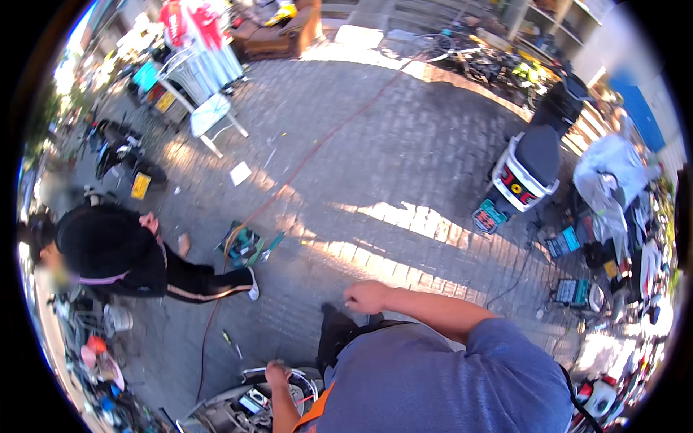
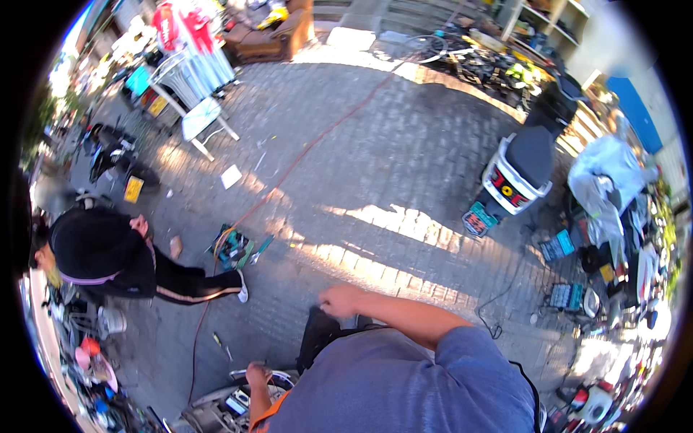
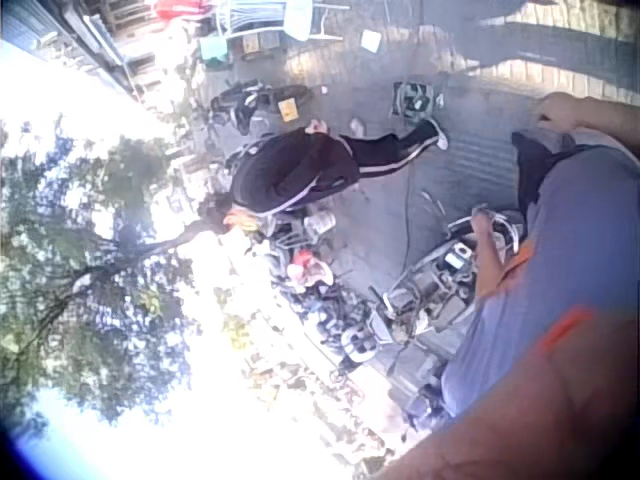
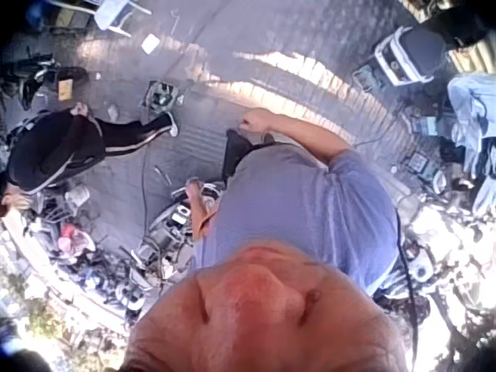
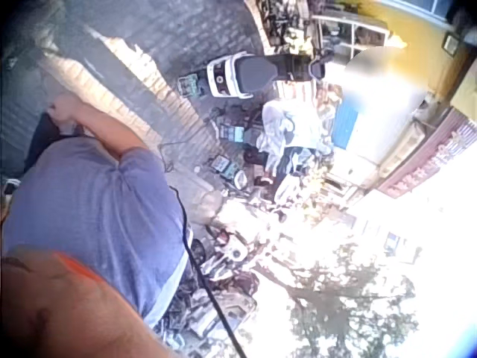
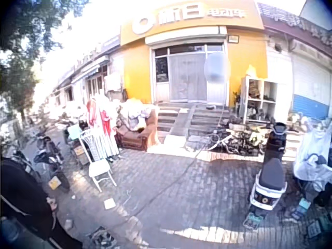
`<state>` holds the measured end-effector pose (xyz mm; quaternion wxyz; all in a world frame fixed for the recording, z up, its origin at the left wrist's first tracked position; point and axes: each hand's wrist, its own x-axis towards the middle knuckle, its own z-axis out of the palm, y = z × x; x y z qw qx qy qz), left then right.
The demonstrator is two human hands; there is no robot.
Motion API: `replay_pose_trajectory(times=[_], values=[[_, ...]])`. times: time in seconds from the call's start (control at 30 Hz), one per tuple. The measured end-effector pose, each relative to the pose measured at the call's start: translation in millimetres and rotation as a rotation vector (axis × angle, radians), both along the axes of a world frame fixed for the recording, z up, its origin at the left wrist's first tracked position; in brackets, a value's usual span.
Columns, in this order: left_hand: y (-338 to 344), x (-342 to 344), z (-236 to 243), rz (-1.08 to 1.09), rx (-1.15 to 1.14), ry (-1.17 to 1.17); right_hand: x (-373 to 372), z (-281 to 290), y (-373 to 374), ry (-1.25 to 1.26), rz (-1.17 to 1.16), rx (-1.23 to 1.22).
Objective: The person uses a multimeter to test electrical connections on a scooter, then retrieves a plastic component from a cabinet and uses scissors and hands to adjust wires and parts around the handlebars.
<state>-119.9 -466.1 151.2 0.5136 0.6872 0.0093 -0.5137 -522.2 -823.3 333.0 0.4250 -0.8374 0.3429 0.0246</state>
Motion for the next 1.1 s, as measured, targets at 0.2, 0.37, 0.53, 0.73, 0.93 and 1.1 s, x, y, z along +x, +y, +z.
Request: replay_pose_trajectory(times=[0.2,0.37,0.53,0.73,0.93,1.1], values=[[-94.4,39.5,-33.1,-1.420,-0.322,-0.707,-31.1,-65.6,-129.7,0.137,-0.369,0.089],[-210.1,43.1,-46.5,-1.541,0.223,-0.347,-138.7,-130.0,-185.2,0.528,-0.743,0.120],[-450.5,112.8,-51.6,-1.998,-0.172,-0.693,-257.5,-155.4,-203.1,0.914,-0.186,-0.145],[-767.0,204.7,26.0,-0.319,0.125,0.184,-157.7,-119.1,-288.7,0.410,-1.334,0.122],[-931.9,171.1,50.1,-0.559,0.199,-0.263,-133.4,-108.6,-393.4,0.453,-1.457,0.229],[-1004.2,60.2,30.9,-1.785,0.276,-0.641,-167.0,-144.9,-493.1,0.521,-1.422,0.411]])
